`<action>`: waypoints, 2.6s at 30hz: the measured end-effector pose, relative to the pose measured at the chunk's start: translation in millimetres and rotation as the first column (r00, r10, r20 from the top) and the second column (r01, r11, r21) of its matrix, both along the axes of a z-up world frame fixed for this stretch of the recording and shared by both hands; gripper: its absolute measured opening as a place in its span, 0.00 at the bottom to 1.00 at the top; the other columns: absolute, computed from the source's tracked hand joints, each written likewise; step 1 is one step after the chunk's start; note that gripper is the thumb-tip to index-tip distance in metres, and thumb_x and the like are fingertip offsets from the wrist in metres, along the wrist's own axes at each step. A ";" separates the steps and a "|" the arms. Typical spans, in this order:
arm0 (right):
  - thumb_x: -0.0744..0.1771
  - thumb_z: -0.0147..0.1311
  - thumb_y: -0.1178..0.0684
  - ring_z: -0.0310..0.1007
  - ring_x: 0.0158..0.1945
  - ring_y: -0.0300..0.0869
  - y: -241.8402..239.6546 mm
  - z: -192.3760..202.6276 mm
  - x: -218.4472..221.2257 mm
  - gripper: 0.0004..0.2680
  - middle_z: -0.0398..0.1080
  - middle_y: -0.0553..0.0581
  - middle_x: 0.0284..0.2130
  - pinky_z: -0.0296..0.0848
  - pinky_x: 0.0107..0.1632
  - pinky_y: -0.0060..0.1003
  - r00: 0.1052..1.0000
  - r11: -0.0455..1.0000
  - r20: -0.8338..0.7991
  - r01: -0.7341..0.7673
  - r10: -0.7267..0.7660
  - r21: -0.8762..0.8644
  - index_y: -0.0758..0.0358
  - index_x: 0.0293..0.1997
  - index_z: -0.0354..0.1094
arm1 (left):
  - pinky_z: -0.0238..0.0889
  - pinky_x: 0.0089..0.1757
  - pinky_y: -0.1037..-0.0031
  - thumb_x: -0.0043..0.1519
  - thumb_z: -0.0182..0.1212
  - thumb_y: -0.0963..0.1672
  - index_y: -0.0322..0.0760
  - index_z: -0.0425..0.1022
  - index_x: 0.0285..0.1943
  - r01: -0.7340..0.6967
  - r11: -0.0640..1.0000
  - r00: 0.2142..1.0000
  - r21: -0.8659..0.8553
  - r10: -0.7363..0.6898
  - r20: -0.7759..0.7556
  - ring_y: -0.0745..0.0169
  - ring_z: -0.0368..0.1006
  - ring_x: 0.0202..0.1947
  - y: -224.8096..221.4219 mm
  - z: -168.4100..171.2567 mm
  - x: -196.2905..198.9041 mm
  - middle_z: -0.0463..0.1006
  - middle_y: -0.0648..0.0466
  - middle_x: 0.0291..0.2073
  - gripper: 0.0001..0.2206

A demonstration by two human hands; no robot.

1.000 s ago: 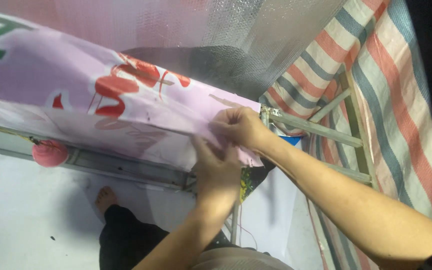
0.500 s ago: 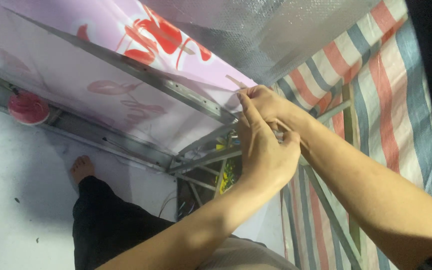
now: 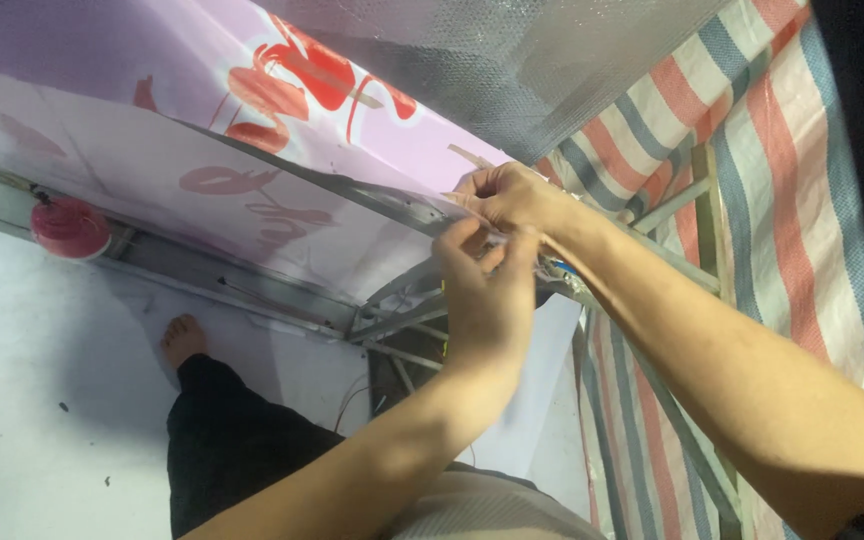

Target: Applying a large decorative vinyl sticker to a metal frame by peeling the backing and smoothing it out with hands.

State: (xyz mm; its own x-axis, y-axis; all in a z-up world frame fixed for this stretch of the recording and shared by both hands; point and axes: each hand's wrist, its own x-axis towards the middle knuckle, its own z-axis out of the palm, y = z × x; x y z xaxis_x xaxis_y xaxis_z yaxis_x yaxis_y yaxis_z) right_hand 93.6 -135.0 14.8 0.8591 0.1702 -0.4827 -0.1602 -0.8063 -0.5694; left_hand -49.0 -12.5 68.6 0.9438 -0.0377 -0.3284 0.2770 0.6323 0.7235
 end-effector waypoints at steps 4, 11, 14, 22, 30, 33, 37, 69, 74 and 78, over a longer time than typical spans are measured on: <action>0.64 0.68 0.46 0.74 0.27 0.39 14.5 14.2 -15.0 0.07 0.76 0.53 0.24 0.72 0.29 0.31 0.998 0.993 0.057 -0.003 -0.004 0.121 0.57 0.33 0.80 | 0.59 0.62 0.48 0.58 0.59 0.54 0.32 0.50 0.74 -0.026 0.982 0.985 -0.188 -0.007 -0.170 0.37 0.61 0.66 2.6 -0.8 10.2 0.56 0.36 0.65 0.39; 0.64 0.67 0.52 0.69 0.17 0.36 13.6 -8.5 -12.6 0.10 0.66 0.57 0.15 0.78 0.17 0.27 0.970 0.929 0.027 0.222 -0.241 0.297 0.69 0.32 0.73 | 0.65 0.62 0.56 0.71 0.44 0.48 0.20 0.50 0.72 0.035 0.997 0.923 -0.066 -0.057 -0.381 0.36 0.66 0.67 29.5 -8.0 17.5 0.62 0.30 0.66 0.27; 0.65 0.66 0.53 0.67 0.17 0.34 16.8 -2.0 -12.0 0.10 0.64 0.54 0.16 0.79 0.17 0.25 0.966 0.916 -0.053 0.255 -0.252 0.309 0.70 0.33 0.72 | 0.76 0.52 0.69 0.65 0.55 0.48 0.18 0.66 0.63 0.016 0.981 0.944 0.194 0.049 -0.327 0.45 0.78 0.53 23.2 -34.6 21.4 0.73 0.33 0.54 0.25; 0.65 0.65 0.54 0.67 0.20 0.35 17.1 -1.7 -18.1 0.09 0.63 0.55 0.19 0.81 0.20 0.26 0.966 0.917 -0.033 0.256 -0.258 0.307 0.70 0.35 0.71 | 0.76 0.41 0.60 0.63 0.55 0.49 0.25 0.76 0.49 0.044 0.887 0.974 0.460 0.064 -0.217 0.46 0.82 0.41 15.8 -63.9 30.1 0.79 0.40 0.38 0.19; 0.65 0.67 0.53 0.65 0.20 0.34 30.9 36.9 -29.0 0.10 0.62 0.54 0.21 0.75 0.17 0.23 0.943 0.896 -0.098 0.333 -0.319 0.293 0.70 0.34 0.72 | 0.78 0.43 0.58 0.67 0.48 0.42 0.25 0.69 0.50 0.068 0.752 0.993 0.656 -0.113 0.027 0.37 0.80 0.45 5.5 -41.1 25.9 0.78 0.32 0.40 0.11; 0.64 0.68 0.51 0.65 0.20 0.35 23.0 29.6 -23.3 0.10 0.63 0.55 0.24 0.73 0.17 0.23 0.930 0.899 -0.155 0.364 -0.334 0.244 0.70 0.35 0.73 | 0.75 0.46 0.47 0.64 0.44 0.37 0.20 0.56 0.60 -0.001 0.749 0.978 0.662 -0.136 0.155 0.28 0.77 0.49 2.9 -24.2 11.4 0.74 0.30 0.45 0.16; 0.66 0.61 0.56 0.72 0.27 0.37 3.3 -1.1 -1.5 0.04 0.67 0.55 0.28 0.75 0.25 0.27 0.925 0.899 -0.161 0.375 -0.345 0.227 0.66 0.37 0.74 | 0.64 0.54 0.40 0.57 0.53 0.39 0.09 0.37 0.71 0.086 0.702 0.945 0.707 -0.282 0.166 0.17 0.62 0.61 -0.1 -8.3 14.8 0.59 0.21 0.60 0.37; 0.64 0.67 0.48 0.74 0.25 0.39 33.6 26.1 -55.9 0.07 0.74 0.53 0.22 0.74 0.31 0.33 0.937 0.997 0.339 0.072 -0.081 0.039 0.56 0.33 0.75 | 0.69 0.40 0.68 0.68 0.54 0.51 0.30 0.77 0.51 0.220 0.861 0.948 0.459 -0.077 -0.310 0.60 0.81 0.42 42.9 -85.8 12.0 0.86 0.47 0.37 0.19; 0.66 0.62 0.56 0.75 0.28 0.39 5.7 24.0 -43.5 0.04 0.75 0.55 0.28 0.76 0.32 0.32 0.919 0.997 0.393 -0.013 -0.018 0.076 0.59 0.42 0.77 | 0.69 0.45 0.64 0.68 0.56 0.50 0.38 0.80 0.44 0.135 0.850 0.987 0.509 -0.071 -0.144 0.60 0.79 0.44 39.1 -114.4 12.1 0.85 0.49 0.36 0.14; 0.62 0.63 0.61 0.77 0.30 0.46 31.2 39.9 -60.3 0.07 0.76 0.55 0.30 0.77 0.35 0.41 0.829 0.986 0.534 -0.157 0.166 -0.063 0.57 0.42 0.78 | 0.68 0.48 0.60 0.70 0.55 0.51 0.41 0.79 0.47 0.117 0.864 0.993 0.489 -0.113 -0.039 0.60 0.77 0.46 36.8 -136.6 17.2 0.84 0.50 0.38 0.14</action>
